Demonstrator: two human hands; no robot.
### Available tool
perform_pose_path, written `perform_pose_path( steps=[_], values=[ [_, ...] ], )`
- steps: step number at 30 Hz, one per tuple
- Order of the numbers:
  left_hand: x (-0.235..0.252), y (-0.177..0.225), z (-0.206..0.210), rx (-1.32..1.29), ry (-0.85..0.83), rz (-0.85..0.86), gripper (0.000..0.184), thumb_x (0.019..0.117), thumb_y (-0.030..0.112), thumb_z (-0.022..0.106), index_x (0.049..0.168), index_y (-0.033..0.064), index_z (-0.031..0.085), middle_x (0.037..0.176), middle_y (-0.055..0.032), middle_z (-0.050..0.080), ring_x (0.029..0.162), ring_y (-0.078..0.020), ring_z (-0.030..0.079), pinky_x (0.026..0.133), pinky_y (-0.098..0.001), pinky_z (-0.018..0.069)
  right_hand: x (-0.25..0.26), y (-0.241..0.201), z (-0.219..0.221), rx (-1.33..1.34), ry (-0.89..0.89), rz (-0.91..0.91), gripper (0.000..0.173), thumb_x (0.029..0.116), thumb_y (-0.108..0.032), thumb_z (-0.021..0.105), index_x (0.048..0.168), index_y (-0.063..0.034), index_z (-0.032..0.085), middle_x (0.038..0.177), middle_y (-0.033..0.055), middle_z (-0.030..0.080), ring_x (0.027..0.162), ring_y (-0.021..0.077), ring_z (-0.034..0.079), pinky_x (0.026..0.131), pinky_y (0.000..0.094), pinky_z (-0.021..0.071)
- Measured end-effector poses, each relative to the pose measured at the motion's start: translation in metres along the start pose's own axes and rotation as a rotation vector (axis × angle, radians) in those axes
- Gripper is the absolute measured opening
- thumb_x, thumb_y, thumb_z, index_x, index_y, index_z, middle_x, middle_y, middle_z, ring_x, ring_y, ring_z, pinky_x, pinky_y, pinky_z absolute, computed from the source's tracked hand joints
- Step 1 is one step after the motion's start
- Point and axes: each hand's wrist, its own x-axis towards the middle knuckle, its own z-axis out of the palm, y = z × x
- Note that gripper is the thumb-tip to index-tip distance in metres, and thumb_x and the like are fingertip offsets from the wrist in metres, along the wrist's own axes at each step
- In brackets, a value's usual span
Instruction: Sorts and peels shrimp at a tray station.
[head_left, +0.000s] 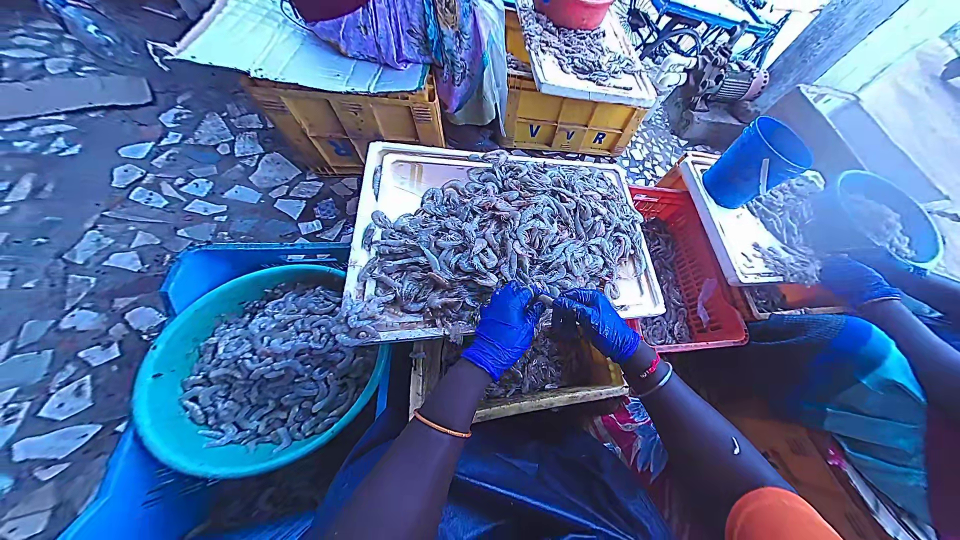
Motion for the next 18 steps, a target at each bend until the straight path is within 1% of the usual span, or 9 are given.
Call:
perform_pose_path(
  steps=[3, 6, 8, 10, 11, 12, 13, 16, 18],
  values=[
    [0.000, 0.001, 0.003, 0.171, 0.249, 0.124, 0.023, 0.0993, 0.025, 0.064, 0.102, 0.0075, 0.078, 0.113, -0.0184, 0.071, 0.110, -0.0363, 0.067, 0.095, -0.0578, 0.0510, -0.005, 0.004, 0.001, 0.208, 0.001, -0.113, 0.032, 0.1045, -0.023, 0.044, 0.086, -0.0120, 0.067, 0.074, -0.0067, 0.066, 0.061, 0.0019, 0.059, 0.060, 0.0194, 0.0505],
    [-0.001, -0.001, -0.002, 0.213, 0.278, 0.026, 0.026, 0.0986, 0.030, 0.066, 0.101, 0.0071, 0.079, 0.113, -0.0179, 0.071, 0.109, -0.0362, 0.067, 0.093, -0.0589, 0.0511, -0.009, 0.003, -0.001, 0.280, 0.022, -0.204, 0.038, 0.1070, -0.038, 0.045, 0.086, -0.0150, 0.067, 0.075, -0.0066, 0.064, 0.064, 0.0027, 0.057, 0.063, 0.0215, 0.0501],
    [0.000, 0.004, -0.013, 0.158, 0.185, -0.128, 0.033, 0.0995, 0.037, 0.066, 0.105, 0.0070, 0.078, 0.112, -0.0161, 0.071, 0.110, -0.0339, 0.067, 0.095, -0.0594, 0.0498, -0.009, -0.006, -0.008, -0.022, 0.135, -0.170, 0.033, 0.1066, -0.025, 0.047, 0.090, -0.0081, 0.069, 0.076, -0.0026, 0.069, 0.064, 0.0045, 0.061, 0.062, 0.0224, 0.0531],
    [0.000, 0.010, -0.020, 0.091, 0.054, -0.260, 0.037, 0.1021, 0.041, 0.061, 0.109, 0.0070, 0.076, 0.113, -0.0146, 0.070, 0.111, -0.0322, 0.065, 0.098, -0.0605, 0.0468, -0.006, -0.014, -0.014, -0.601, 0.258, -0.096, 0.025, 0.0997, -0.035, 0.064, 0.110, -0.0141, 0.075, 0.096, -0.0020, 0.074, 0.089, 0.0084, 0.068, 0.084, 0.0325, 0.0557],
    [0.000, 0.014, -0.020, 0.068, -0.004, -0.307, 0.039, 0.1040, 0.042, 0.057, 0.110, 0.0067, 0.074, 0.113, -0.0148, 0.070, 0.111, -0.0320, 0.065, 0.098, -0.0608, 0.0461, -0.004, -0.016, -0.012, -0.822, 0.261, -0.100, 0.035, 0.0965, -0.041, 0.068, 0.124, -0.0192, 0.071, 0.109, -0.0008, 0.073, 0.104, 0.0136, 0.067, 0.096, 0.0407, 0.0534],
    [-0.001, 0.017, -0.019, 0.050, -0.057, -0.340, 0.042, 0.1062, 0.042, 0.052, 0.113, 0.0061, 0.073, 0.114, -0.0161, 0.070, 0.112, -0.0325, 0.065, 0.099, -0.0615, 0.0456, -0.003, -0.015, -0.007, -0.984, 0.238, -0.129, 0.045, 0.0956, -0.043, 0.069, 0.136, -0.0236, 0.066, 0.123, 0.0010, 0.071, 0.117, 0.0196, 0.065, 0.104, 0.0480, 0.0501],
    [-0.002, 0.020, -0.017, 0.041, -0.096, -0.354, 0.044, 0.1077, 0.041, 0.048, 0.115, 0.0050, 0.071, 0.114, -0.0177, 0.070, 0.112, -0.0335, 0.065, 0.099, -0.0619, 0.0454, -0.003, -0.012, 0.000, -1.124, 0.216, -0.179, 0.048, 0.0975, -0.042, 0.066, 0.143, -0.0267, 0.061, 0.128, 0.0034, 0.070, 0.120, 0.0251, 0.064, 0.104, 0.0523, 0.0485],
    [-0.006, 0.036, -0.016, 0.115, -0.180, -0.364, 0.045, 0.1099, 0.038, 0.042, 0.114, 0.0014, 0.069, 0.115, -0.0214, 0.068, 0.113, -0.0374, 0.064, 0.098, -0.0637, 0.0443, -0.003, 0.008, 0.022, -1.404, 0.252, -0.392, 0.030, 0.0992, -0.019, 0.059, 0.125, -0.0176, 0.074, 0.102, 0.0116, 0.075, 0.096, 0.0339, 0.071, 0.088, 0.0547, 0.0537],
    [-0.010, 0.045, -0.016, 0.160, -0.203, -0.369, 0.042, 0.1098, 0.035, 0.043, 0.117, 0.0021, 0.068, 0.119, -0.0209, 0.067, 0.117, -0.0373, 0.063, 0.100, -0.0632, 0.0438, -0.004, 0.008, 0.028, -1.472, 0.251, -0.374, 0.027, 0.0968, -0.015, 0.060, 0.118, -0.0145, 0.076, 0.096, 0.0141, 0.074, 0.091, 0.0361, 0.070, 0.085, 0.0556, 0.0531]
  ],
)
